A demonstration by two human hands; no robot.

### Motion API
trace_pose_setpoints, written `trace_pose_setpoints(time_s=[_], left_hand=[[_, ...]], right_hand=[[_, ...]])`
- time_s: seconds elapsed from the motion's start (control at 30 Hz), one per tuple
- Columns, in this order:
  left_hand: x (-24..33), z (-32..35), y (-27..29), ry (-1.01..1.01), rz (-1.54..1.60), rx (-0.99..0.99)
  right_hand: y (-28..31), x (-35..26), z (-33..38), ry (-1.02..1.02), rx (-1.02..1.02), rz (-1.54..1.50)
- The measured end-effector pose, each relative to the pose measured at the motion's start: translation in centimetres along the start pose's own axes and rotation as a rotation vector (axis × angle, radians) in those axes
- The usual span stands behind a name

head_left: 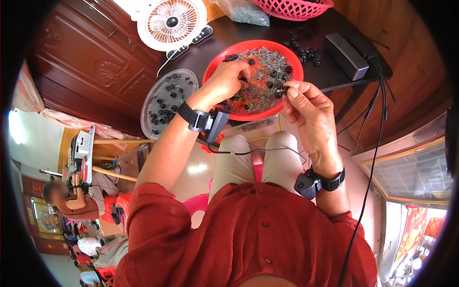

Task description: The person is picking up small black plastic components and inserting metal pins into them.

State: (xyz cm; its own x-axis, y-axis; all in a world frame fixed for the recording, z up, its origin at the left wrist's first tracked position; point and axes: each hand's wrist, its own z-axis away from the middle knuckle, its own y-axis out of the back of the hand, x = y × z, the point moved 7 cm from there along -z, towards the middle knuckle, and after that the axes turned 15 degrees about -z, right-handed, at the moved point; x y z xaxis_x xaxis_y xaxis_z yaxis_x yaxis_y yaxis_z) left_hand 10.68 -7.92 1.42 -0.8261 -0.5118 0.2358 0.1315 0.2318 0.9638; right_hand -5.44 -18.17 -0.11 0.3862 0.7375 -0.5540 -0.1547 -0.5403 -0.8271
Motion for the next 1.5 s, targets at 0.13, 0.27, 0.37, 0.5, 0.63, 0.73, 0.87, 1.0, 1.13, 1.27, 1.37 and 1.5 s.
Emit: trace_pose_setpoints(time_s=[0.13, 0.27, 0.37, 0.5, 0.63, 0.73, 0.87, 1.0, 1.13, 1.27, 1.37, 1.5], left_hand=[[0.3, 0.5, 0.4, 0.020, 0.013, -0.008], [0.7, 1.5, 2.0, 0.199, 0.238, 0.077], [0.7, 2.9, 2.4, 0.276, 0.815, 0.063], [2.1, 5.0, 2.4, 0.286, 1.308, 0.066], [3.4, 7.2, 1.0, 0.255, 1.614, -0.008], [4.1, 7.7, 0.3, 0.304, 1.730, 0.022], [4.1, 8.2, -0.3, 0.349, 1.762, 0.040], [4.4, 8.1, -0.7, 0.347, 1.808, 0.053], [5.3, 7.8, -0.6, 0.316, 1.809, 0.011], [5.1, 8.0, -0.8, 0.362, 1.796, 0.027], [4.8, 8.1, -1.2, 0.385, 1.810, 0.039], [4.9, 8.1, -1.4, 0.402, 1.810, 0.039]], right_hand=[[0.0, 0.3, 0.0, -0.002, -0.003, 0.004], [0.0, 0.6, 0.0, -0.008, 0.009, 0.020], [-0.2, 0.9, 0.2, -0.010, 0.016, 0.043], [-0.7, 1.5, 0.4, 0.019, -0.001, 0.061], [-1.1, 1.8, 1.0, 0.081, -0.025, 0.106], [-1.6, 2.1, 1.4, 0.103, -0.063, 0.144], [-2.1, 2.3, 1.6, 0.121, -0.069, 0.160], [-1.9, 2.4, 1.7, 0.112, -0.051, 0.178], [-2.0, 2.1, 1.9, 0.173, -0.058, 0.164], [-2.1, 1.9, 1.9, 0.202, -0.071, 0.188], [-2.0, 1.8, 1.9, 0.208, -0.054, 0.212], [-2.1, 1.6, 1.9, 0.233, -0.058, 0.215]])
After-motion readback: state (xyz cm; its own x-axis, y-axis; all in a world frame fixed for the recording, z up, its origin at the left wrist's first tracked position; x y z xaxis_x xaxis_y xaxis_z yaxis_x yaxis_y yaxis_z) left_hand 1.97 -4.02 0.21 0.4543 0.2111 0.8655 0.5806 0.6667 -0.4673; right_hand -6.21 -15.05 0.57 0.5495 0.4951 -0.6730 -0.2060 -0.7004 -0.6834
